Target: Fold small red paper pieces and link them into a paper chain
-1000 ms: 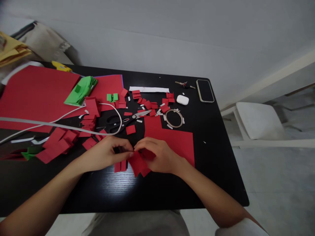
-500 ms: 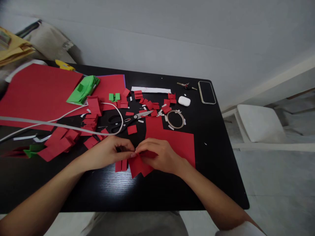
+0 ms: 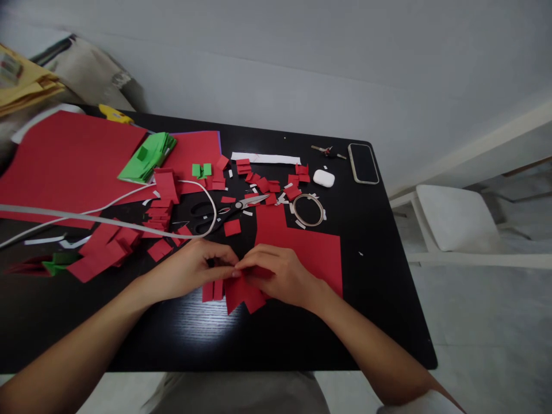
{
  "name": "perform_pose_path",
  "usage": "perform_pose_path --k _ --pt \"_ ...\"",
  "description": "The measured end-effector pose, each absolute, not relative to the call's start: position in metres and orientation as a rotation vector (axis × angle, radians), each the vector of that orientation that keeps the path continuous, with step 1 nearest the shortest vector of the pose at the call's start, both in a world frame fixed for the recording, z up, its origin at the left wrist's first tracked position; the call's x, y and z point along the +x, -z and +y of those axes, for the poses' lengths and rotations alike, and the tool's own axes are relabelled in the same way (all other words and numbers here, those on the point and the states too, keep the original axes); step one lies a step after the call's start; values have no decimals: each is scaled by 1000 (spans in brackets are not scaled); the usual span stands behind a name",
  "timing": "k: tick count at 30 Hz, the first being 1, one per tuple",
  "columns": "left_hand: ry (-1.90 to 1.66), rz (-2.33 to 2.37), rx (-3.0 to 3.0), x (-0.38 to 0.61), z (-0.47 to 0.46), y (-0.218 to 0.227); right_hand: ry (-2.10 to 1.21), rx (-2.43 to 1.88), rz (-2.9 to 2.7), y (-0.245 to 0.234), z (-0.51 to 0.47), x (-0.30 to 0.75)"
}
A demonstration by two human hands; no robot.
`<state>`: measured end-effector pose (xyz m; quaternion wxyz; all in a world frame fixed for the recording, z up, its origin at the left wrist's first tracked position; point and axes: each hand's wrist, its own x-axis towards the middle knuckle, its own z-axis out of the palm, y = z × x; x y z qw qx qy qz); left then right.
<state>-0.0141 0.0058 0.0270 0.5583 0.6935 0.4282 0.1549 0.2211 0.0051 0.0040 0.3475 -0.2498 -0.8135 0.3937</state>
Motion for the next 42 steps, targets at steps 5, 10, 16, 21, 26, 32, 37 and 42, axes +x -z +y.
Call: perform_pose_path --k 5,10,16,21,26,32,37,42 --pt "-370 1004 1639 -14 7 -29 -1002 -686 -2095 -5 5 220" --pt "-435 979 1739 -15 8 -30 -1001 -767 -2075 -10 3 220" --pt "-545 944 1931 -18 7 -29 -961 -760 -2005 -10 1 221" --pt "-692 941 2044 -21 6 -26 -1048 -795 -1938 -16 2 222" --pt "-830 916 2165 -22 3 -24 -1415 -990 -1800 -24 2 223" --pt "-920 883 2259 -19 -1 -23 -1656 -1065 -1608 -22 3 220" --pt "-961 873 2385 -19 -3 -22 -1735 -1034 -1528 -21 3 221" --pt "-958 941 2364 -18 -4 -23 -1736 -1060 -1524 -21 4 220"
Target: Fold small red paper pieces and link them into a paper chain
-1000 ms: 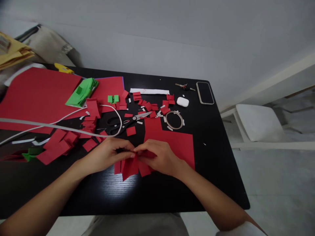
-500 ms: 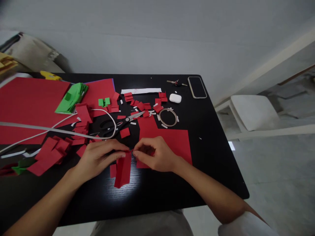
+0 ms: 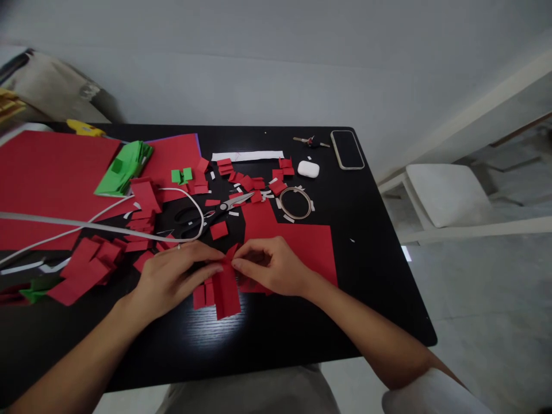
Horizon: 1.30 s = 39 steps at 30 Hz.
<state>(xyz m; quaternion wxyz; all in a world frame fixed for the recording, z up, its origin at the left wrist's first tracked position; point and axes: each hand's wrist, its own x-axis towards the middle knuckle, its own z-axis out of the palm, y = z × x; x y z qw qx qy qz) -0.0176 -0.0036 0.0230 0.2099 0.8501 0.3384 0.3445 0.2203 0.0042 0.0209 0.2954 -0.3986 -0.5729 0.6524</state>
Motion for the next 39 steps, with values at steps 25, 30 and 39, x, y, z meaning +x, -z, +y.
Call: perform_pose_path --k 25,30,39 --pt "-841 997 2110 -14 -7 -24 -1680 -1211 -1471 -16 7 215" --pt "-798 1082 1941 -9 -7 -28 -1676 -1224 -1467 -15 8 214" --pt "-692 1141 1686 -4 -7 -28 -1622 -1241 -1523 -16 6 213"
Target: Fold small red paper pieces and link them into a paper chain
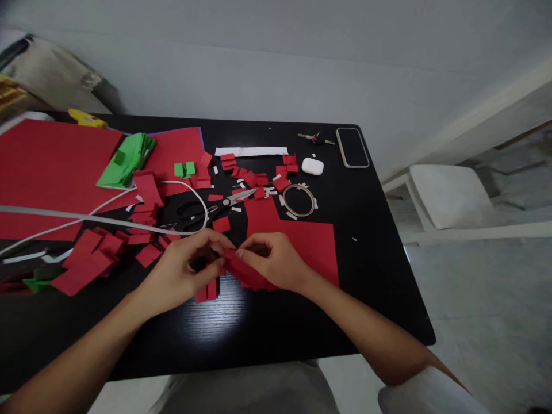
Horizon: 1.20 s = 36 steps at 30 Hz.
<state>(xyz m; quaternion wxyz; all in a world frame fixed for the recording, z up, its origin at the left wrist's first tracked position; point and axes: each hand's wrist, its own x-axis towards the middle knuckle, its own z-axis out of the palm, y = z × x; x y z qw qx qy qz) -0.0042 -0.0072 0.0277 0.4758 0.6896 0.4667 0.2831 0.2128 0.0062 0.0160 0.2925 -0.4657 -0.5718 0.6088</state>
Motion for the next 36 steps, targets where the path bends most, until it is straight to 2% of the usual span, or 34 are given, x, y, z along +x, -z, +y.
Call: perform_pose_path --k 36 --pt "-728 1211 1623 -1 -9 -26 -1475 -1299 -1621 -13 7 211"
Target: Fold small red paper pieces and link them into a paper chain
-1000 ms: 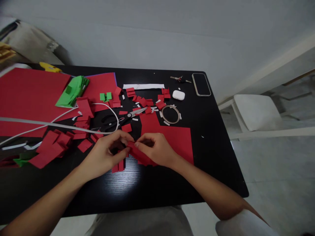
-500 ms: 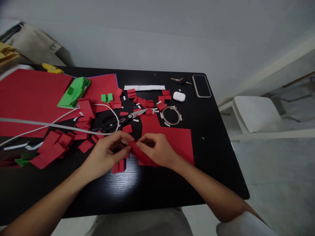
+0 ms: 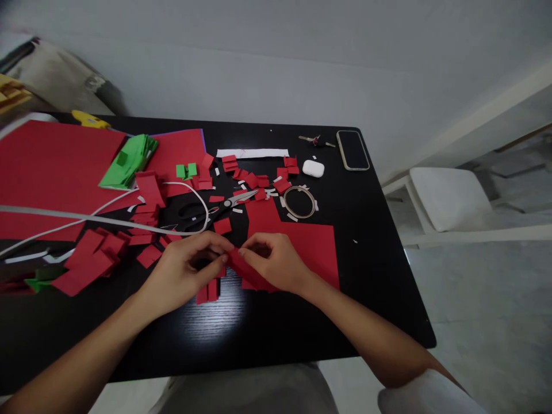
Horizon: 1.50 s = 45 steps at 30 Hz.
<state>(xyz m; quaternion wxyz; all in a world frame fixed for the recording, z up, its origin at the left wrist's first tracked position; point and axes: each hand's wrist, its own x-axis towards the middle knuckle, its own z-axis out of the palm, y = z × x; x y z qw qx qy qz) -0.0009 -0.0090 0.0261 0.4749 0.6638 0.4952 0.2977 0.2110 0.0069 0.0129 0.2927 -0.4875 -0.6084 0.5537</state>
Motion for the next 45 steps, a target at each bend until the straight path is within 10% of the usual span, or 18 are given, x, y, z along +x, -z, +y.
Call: perform_pose_path --k 45 --pt "-743 1205 1444 -3 -5 -14 -860 -981 -2040 -2 7 218"
